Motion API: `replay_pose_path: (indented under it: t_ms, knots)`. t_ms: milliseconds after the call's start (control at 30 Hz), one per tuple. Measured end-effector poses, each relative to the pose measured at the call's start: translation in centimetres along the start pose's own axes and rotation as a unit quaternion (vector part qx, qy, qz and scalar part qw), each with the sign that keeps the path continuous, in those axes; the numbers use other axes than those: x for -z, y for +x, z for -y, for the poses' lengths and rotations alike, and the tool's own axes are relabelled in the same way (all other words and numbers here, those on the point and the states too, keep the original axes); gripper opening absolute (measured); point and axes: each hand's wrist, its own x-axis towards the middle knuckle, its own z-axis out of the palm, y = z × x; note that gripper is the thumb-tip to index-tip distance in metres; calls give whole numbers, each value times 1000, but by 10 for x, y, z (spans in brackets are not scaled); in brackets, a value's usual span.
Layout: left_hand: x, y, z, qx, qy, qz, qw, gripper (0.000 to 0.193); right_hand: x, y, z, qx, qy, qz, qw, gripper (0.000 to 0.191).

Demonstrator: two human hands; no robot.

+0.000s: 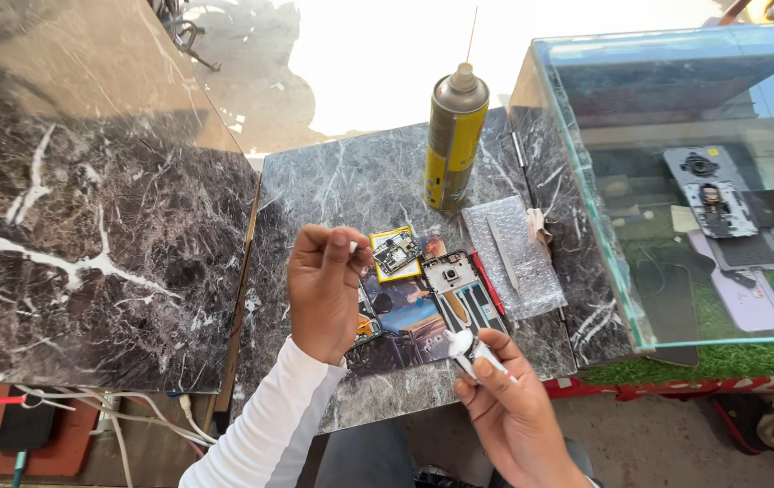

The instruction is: The person disassembles a smartphone, sprays a cleaning agent on internal components, and uses tweezers to remove and reposition small parts. They apply adhesive from a tube to the phone frame and place a flexible ribbon cable into position.

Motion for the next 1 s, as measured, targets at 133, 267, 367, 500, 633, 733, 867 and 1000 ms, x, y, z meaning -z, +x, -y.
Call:
replay_pose_path:
  t_ms: [133, 267, 367, 500, 633, 733, 867, 1000]
  knots:
    - [12, 10, 16, 31, 23, 35, 999, 16, 1, 10, 10, 31, -21, -16, 999, 46]
    - [20, 21, 25, 20, 201, 56, 978, 17, -1, 25, 28, 152, -141, -24, 978, 59]
    - [22, 18, 24, -37, 334, 104, 936, 16, -2, 49, 40, 292, -271, 17, 917, 70]
    - [20, 13, 17, -157, 505, 192, 827, 10, 2, 76, 47, 334, -430, 1, 839, 75]
    - [16, 15, 15, -177, 539, 229, 791, 11, 9, 95, 46, 331, -459, 38, 823, 72]
    - [16, 13, 19, -123, 578, 247, 768, 11, 16, 102, 40, 338, -488, 51, 803, 73]
    - [18, 8, 26, -117, 620, 267, 728, 13, 24, 105, 34, 352, -501, 74, 787, 71]
    - [20, 7, 29, -121, 643, 293, 697, 13, 25, 106, 30, 336, -538, 80, 769, 74]
